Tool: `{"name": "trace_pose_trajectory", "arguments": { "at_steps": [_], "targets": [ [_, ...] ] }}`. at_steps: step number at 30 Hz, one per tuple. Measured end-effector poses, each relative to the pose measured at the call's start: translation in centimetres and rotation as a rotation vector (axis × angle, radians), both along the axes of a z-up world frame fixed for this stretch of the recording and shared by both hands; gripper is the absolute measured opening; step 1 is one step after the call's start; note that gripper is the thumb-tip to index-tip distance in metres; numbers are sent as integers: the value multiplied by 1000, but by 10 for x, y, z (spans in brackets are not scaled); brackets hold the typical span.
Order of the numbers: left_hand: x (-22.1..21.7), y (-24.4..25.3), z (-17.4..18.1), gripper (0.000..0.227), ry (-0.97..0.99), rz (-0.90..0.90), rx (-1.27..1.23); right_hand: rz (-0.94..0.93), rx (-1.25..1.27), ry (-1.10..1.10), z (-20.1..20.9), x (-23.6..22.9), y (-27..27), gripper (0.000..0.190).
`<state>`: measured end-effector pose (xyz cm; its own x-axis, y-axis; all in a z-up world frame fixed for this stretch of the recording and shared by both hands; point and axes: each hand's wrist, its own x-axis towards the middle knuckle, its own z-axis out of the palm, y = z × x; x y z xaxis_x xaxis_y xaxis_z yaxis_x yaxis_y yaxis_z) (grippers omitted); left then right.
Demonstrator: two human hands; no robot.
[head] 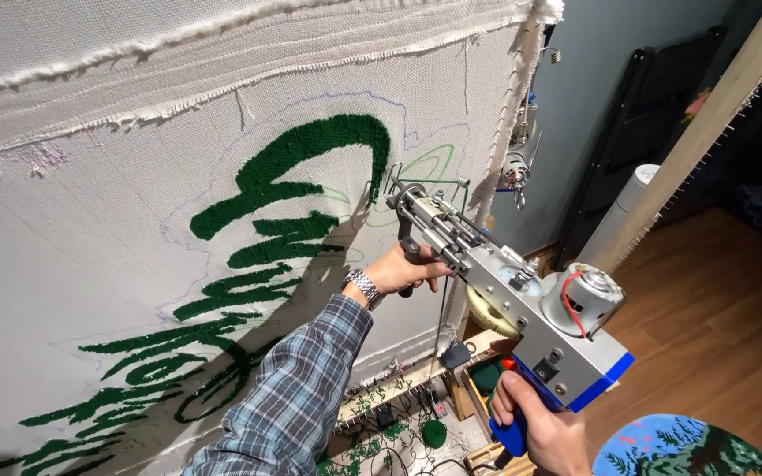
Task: Using a tufting gun to apply green yarn to a canvas to create a rug design.
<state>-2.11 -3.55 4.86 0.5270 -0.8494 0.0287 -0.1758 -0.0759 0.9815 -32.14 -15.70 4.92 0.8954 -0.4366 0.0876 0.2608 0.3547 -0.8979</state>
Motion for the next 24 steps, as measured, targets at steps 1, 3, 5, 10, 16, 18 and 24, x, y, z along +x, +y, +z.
{"name": "trace_pose_trajectory", "arguments": {
  "at_steps": [1, 3, 5, 10, 16, 18, 24],
  "targets": [
    [-3, 3, 2, 22, 0, -1, 0, -1, 0, 0, 0, 0, 1, 13],
    [-10, 9, 5, 24, -9, 7, 45, -1, -7, -36, 1, 0, 2, 11],
    [-6, 10, -10, 40, 86, 90, 88, -16, -4, -10, -7, 0, 0, 11],
    [-8, 27, 16, 75, 200, 294, 50, -40, -59, -1, -5, -1, -4, 11],
    [8, 19, 34, 64, 780, 711, -519, -86, -16, -2, 0, -4, -4, 11],
    [23, 12, 24, 39, 864, 747, -633, -47, -44, -56, 2, -4, -4, 9],
    [-5, 26, 21, 26, 392, 702, -182, -23, -66, -31, -10, -5, -7, 11]
  ]
}}
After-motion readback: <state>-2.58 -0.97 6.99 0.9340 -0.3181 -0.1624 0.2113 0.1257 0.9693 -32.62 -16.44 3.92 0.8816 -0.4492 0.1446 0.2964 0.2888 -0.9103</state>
